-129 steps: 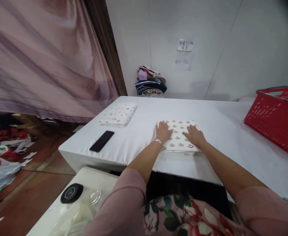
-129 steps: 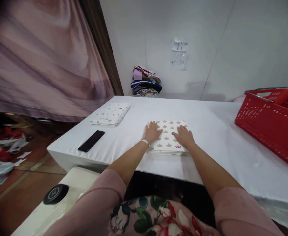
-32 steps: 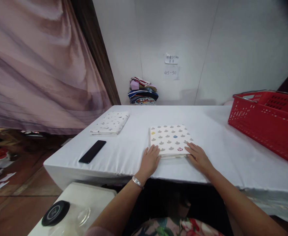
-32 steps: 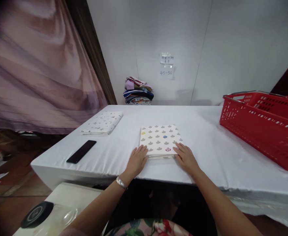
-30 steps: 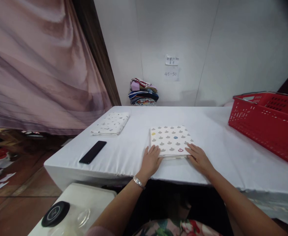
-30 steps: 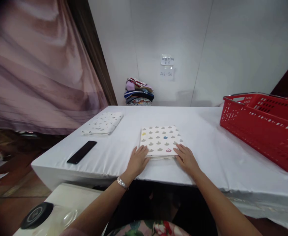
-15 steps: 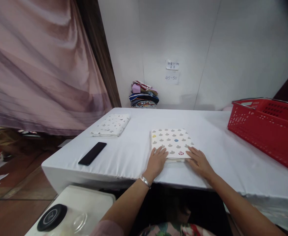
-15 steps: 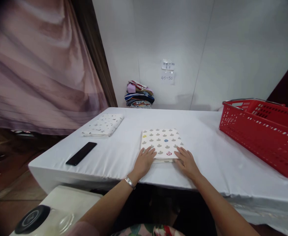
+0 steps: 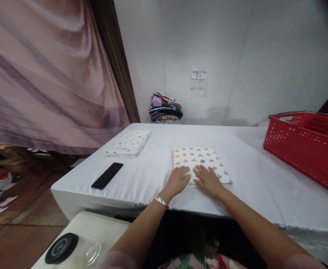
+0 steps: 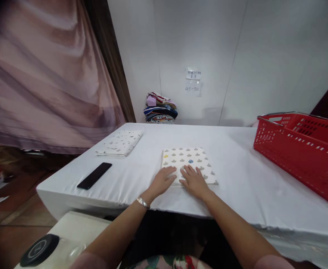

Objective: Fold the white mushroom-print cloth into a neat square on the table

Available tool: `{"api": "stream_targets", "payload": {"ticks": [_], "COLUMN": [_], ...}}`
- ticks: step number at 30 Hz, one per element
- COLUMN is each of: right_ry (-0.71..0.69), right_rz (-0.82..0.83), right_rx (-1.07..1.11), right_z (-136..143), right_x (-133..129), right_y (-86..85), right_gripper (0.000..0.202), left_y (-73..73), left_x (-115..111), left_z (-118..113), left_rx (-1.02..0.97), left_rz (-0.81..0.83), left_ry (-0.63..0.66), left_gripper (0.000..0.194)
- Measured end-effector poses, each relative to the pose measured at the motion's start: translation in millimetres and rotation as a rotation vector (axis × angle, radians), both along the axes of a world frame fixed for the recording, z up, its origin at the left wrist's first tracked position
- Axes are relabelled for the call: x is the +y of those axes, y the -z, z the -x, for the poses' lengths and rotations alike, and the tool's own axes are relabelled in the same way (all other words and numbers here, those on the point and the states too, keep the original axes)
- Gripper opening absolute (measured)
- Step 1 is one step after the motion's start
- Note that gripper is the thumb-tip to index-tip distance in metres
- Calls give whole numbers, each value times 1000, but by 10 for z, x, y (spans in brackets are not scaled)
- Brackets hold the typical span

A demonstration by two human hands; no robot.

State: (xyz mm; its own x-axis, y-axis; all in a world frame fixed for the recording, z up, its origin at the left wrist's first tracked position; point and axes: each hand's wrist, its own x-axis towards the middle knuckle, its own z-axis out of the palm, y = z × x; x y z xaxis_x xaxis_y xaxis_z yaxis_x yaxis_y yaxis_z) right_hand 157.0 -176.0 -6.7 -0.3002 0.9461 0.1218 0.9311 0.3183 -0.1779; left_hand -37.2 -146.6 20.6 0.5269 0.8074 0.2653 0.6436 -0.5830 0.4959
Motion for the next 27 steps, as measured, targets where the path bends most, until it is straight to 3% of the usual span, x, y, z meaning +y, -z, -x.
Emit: {"api": "stream_targets", "payload": {"ticks": [4, 7, 11, 16, 21, 24, 27], "right_ry": [4, 54, 158, 302, 330, 327, 432], "right_rz": [141, 223, 158, 110, 116, 134, 110], "right_rx": [83, 160, 125, -7, -27, 90, 310], "right_z": [-48, -103, -212, -377, -458, -544, -711], "right_x": [25, 154, 490, 879, 994, 976, 893], "right_y": [-124, -266, -360, -232, -82, -80, -99], "right_gripper": [59, 56, 53, 52, 52, 49, 50], "left_y": [-62, 85, 256, 240, 218, 232, 251], "left_x": [230, 341, 377, 359, 342, 342, 347], "left_z": [-154, -219, -207, -188, -192, -188, -184], "left_rx": [72, 148, 120, 89, 83, 65, 41], "left_rz": [-83, -10, 13, 22, 43, 57, 58], "left_ry": [-105, -181, -198, -190, -197, -195, -189], "left_gripper": [40, 45, 48, 49, 50, 50, 49]}}
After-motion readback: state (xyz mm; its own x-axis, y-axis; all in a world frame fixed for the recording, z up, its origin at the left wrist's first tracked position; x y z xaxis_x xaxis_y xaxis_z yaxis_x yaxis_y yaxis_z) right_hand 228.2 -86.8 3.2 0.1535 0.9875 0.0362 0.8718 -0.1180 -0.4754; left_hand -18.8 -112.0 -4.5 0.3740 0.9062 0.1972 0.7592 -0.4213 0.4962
